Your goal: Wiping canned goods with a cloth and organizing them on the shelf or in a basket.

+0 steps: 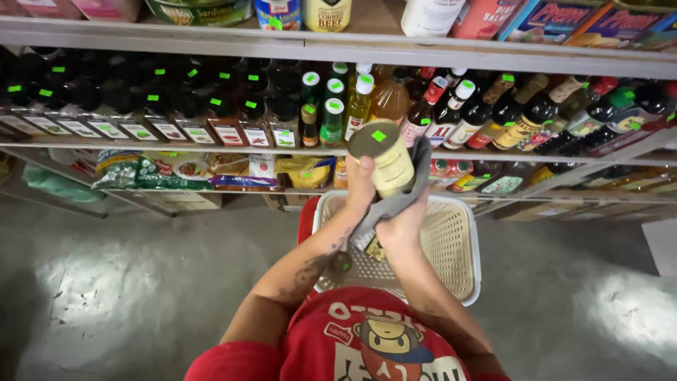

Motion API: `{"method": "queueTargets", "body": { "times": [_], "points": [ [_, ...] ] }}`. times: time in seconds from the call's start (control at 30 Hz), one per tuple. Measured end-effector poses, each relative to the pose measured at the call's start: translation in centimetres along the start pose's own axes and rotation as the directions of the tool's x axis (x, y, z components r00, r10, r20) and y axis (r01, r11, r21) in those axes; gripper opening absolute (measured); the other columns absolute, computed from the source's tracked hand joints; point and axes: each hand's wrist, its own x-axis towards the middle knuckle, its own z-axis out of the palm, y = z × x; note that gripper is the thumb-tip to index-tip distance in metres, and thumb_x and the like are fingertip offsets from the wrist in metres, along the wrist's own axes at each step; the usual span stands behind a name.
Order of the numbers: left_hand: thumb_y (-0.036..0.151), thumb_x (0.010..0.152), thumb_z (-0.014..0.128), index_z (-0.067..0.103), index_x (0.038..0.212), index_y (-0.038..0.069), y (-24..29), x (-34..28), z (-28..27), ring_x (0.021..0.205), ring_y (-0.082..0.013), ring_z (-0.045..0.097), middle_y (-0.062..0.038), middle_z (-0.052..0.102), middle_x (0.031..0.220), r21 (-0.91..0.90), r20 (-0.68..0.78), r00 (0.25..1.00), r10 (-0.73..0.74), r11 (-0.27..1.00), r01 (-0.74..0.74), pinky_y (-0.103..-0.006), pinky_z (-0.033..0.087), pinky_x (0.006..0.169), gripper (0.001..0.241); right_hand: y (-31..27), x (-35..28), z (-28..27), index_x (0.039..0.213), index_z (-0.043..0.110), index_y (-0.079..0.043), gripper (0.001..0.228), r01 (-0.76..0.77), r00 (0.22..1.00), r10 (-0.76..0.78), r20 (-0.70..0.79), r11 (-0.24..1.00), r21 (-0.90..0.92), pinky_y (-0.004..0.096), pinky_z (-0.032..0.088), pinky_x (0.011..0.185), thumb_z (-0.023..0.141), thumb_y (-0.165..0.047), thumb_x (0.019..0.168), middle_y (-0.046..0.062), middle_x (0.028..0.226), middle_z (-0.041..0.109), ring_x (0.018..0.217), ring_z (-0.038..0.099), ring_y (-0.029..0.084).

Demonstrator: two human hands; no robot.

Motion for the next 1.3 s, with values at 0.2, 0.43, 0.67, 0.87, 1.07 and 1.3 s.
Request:
{"method": "queueTargets", "body": {
  "times": [0.2, 0.43, 0.67, 0.87, 1.07, 1.3],
  "points": [
    [0.079, 0.084, 0.062, 0.055, 0.132, 0.007, -1.7, -1.4, 0.9, 0.095, -0.0114, 0.065, -0.004, 0.064, 0.111, -0.165, -0.008, 0.996, -0.086, 0.983, 0.083, -0.034, 0.056, 0.094, 0.086, -3.5, 1.2, 2.6, 0.121, 0.071, -0.006, 0.048, 0.007, 0.993, -0.007, 0.115, 1.0, 0.002, 0.046, 0.055, 0.11, 0.057, -0.045, 0.097, 0.018, 0.129, 0.07, 0.122, 0.067, 0.034],
    [0.065, 0.082, 0.076, 0.057, 0.13, 0.007, 2.5, 0.7, 2.8, 0.109, -0.0149, 0.056, -0.004, 0.061, 0.117, 0.091, 0.059, 0.995, 0.074, 0.993, -0.079, -0.0388, 0.05, 0.101, 0.077, -3.6, 5.6, -1.2, 0.121, 0.073, -0.012, 0.042, -0.082, 0.997, 0.08, -0.024, 0.987, -0.137, 0.045, 0.058, 0.102, 0.066, -0.042, 0.093, 0.014, 0.123, 0.074, 0.115, 0.071, 0.029],
    [0.046, 0.093, 0.071, 0.055, 0.137, -0.001, 1.7, 1.0, 3.9, 0.109, -0.0258, 0.063, -0.017, 0.065, 0.121, 0.168, -0.007, 0.996, -0.088, 0.982, 0.088, -0.0443, 0.05, 0.103, 0.066, -1.8, 9.5, -8.5, 0.152, 0.034, 0.013, 0.052, 0.356, 0.588, -0.213, 0.781, -0.798, -0.486, 0.053, 0.036, 0.117, 0.049, 0.003, 0.103, 0.04, 0.147, 0.046, 0.137, 0.046, 0.049],
    [0.056, 0.091, 0.069, 0.05, 0.145, 0.0, 1.9, 0.6, 3.0, 0.13, -0.0358, 0.058, -0.028, 0.061, 0.136, 0.31, 0.078, 0.97, -0.23, 0.93, 0.196, -0.0522, 0.04, 0.115, 0.079, -4.7, 3.5, 0.9, 0.162, 0.02, -0.009, 0.056, 0.742, 0.591, -0.322, 0.739, -0.142, -0.655, 0.037, 0.03, 0.127, 0.03, -0.032, 0.113, 0.009, 0.172, 0.018, 0.157, 0.03, 0.03],
    [0.07, 0.079, 0.071, 0.05, 0.145, -0.004, 2.1, 2.5, 1.3, 0.135, -0.0369, 0.049, -0.028, 0.057, 0.137, 0.275, 0.264, 0.964, 0.0, 0.958, -0.075, -0.0535, 0.032, 0.119, 0.101, -3.5, 6.7, -2.5, 0.142, 0.058, -0.009, 0.069, 0.013, 0.997, 0.016, 0.075, 0.926, -0.378, 0.048, 0.054, 0.108, 0.064, -0.056, 0.093, 0.021, 0.142, 0.06, 0.127, 0.063, 0.03],
    [0.049, 0.092, 0.069, 0.032, 0.154, 0.001, 5.8, 1.2, 5.0, 0.142, -0.0447, 0.042, -0.032, 0.046, 0.148, 0.4, -0.003, 0.973, -0.232, 0.891, 0.214, -0.0556, 0.032, 0.12, 0.087, -2.2, 4.6, -1.7, 0.147, 0.051, -0.003, 0.058, 0.692, 0.545, -0.497, 0.675, -0.188, -0.697, 0.051, 0.043, 0.101, 0.054, -0.044, 0.106, 0.022, 0.13, 0.06, 0.119, 0.058, 0.036]
  ]
}}
